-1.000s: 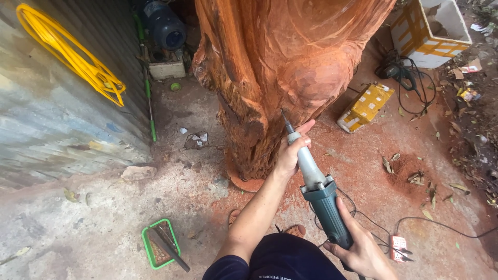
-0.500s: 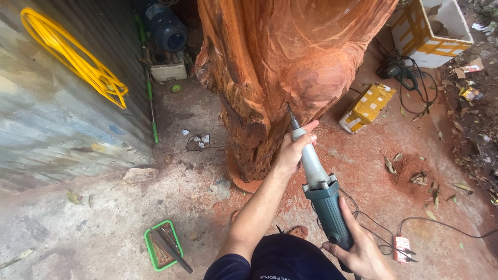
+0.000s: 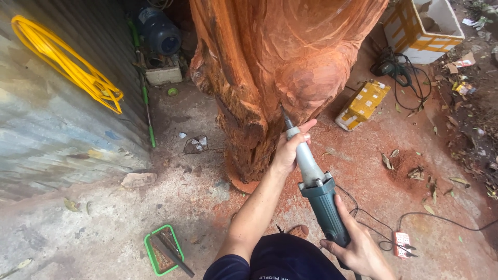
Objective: Carving and shaping a large wooden sculpture using a power carving tool
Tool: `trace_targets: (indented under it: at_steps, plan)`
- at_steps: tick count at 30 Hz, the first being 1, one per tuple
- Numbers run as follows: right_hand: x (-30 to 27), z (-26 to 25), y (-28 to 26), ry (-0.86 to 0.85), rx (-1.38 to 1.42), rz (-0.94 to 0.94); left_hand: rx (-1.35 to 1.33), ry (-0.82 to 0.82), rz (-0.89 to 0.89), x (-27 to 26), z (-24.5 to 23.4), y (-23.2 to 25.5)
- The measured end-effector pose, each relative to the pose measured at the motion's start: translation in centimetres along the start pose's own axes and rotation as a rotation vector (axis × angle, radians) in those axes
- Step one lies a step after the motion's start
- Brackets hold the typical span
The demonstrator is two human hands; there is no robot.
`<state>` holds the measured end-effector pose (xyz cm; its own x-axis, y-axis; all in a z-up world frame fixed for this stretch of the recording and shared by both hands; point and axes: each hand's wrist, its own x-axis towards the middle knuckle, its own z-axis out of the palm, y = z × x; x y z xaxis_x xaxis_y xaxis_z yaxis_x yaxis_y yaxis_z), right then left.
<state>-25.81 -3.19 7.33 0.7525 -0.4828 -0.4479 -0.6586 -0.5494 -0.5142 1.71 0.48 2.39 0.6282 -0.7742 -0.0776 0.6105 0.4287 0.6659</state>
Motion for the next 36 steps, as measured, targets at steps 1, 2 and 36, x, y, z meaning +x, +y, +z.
trace_targets:
  at_steps: [1,2,36]
  plan:
    - [0.0,0.3,0.1,-0.002,-0.002,-0.002,-0.001,0.002,0.002,0.1,0.1,0.1]
    - [-0.1,0.6,0.1,0.017,0.001,-0.003,0.033,0.017,-0.015,0.1,0.1,0.2]
    - [-1.2,0.9,-0.6,0.055,0.065,-0.034,0.034,0.052,-0.054,-0.4,1.1,0.9]
